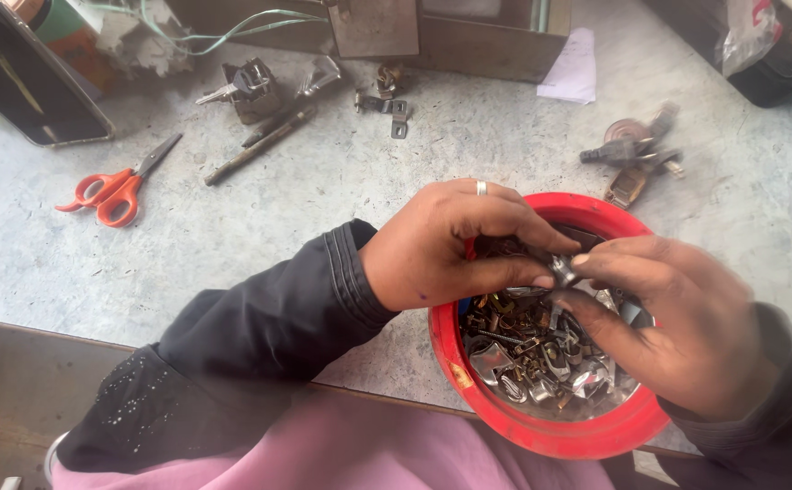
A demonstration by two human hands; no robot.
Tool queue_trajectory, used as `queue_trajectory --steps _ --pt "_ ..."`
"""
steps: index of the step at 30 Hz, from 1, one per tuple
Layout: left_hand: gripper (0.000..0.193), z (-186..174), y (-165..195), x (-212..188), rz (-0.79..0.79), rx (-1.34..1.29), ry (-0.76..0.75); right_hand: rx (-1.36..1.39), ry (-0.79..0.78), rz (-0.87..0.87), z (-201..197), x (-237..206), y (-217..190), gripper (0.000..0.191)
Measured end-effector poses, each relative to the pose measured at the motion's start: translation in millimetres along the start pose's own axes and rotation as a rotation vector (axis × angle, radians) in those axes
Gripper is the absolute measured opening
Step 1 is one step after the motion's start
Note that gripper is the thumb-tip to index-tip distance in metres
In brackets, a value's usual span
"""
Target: The person sorts small metal hardware parts from a red bowl on a workbench. They pick up individual pieces, inspect them, and place them into a small container or onto the table. The process is repeated throughout the clip.
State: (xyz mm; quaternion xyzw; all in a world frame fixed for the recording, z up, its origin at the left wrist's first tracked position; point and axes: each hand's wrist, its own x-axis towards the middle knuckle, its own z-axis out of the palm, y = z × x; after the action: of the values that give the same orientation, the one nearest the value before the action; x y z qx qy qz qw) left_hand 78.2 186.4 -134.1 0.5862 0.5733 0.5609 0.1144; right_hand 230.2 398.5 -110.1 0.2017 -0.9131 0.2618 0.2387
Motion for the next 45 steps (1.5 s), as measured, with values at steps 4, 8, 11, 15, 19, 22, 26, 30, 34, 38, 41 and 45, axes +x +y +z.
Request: queue_trajectory --steps 4,8,11,15,19,22,26,30,34,38,41,45 --pt "0.028 0.4 4.2 0.2 0.017 -0.041 0.005 0.011 -0.021 0.035 -1.7 0.9 -0.7 0.039" --pt "0.029 -2.6 5.1 0.9 -0.01 0.007 0.011 -0.001 -0.003 0.079 -0.5 -2.0 -0.1 0.038" --pt "0.023 -6.2 3.8 1.3 -0.034 0.015 0.047 0.165 0.054 0.156 1.7 -7.7 2.5 0.038" --pt "0.018 -12.1 -0.5 1.2 -0.003 0.028 0.085 0.188 0.07 0.179 3.8 -16.6 9.3 0.041" --pt "0.013 -19.3 -7.6 0.1 0.02 0.01 0.168 0.224 0.129 0.202 9.1 -21.2 11.9 0.042" --pt "0.009 -26.1 -13.7 -1.2 -0.027 -0.036 0.193 0.292 0.139 0.178 9.7 -18.7 10.7 0.04" --pt "0.011 -33.9 -20.7 -3.4 -0.083 -0.211 0.219 0.141 0.08 0.207 6.2 -11.6 5.5 0.036" --pt "0.012 -48.8 -34.0 -4.6 -0.07 -0.168 0.308 0.16 0.089 0.199 5.6 -4.8 1.6 0.038" --pt "0.013 -71.8 -54.6 -4.4 0.006 0.144 0.506 0.118 0.056 0.173 3.2 -2.4 -1.0 0.041" --pt "0.016 -90.5 -70.4 -4.4 -0.069 0.133 0.727 0.117 0.044 0.16 2.4 -0.3 -2.4 0.043" --pt "0.017 -100.9 -80.8 -4.5 -0.087 0.127 0.833 0.109 0.038 0.164 1.6 1.6 -2.8 0.042" --pt "0.016 -109.5 -92.0 -5.4 -0.114 0.184 0.875 0.087 0.043 0.141 0.9 1.6 -3.6 0.041"
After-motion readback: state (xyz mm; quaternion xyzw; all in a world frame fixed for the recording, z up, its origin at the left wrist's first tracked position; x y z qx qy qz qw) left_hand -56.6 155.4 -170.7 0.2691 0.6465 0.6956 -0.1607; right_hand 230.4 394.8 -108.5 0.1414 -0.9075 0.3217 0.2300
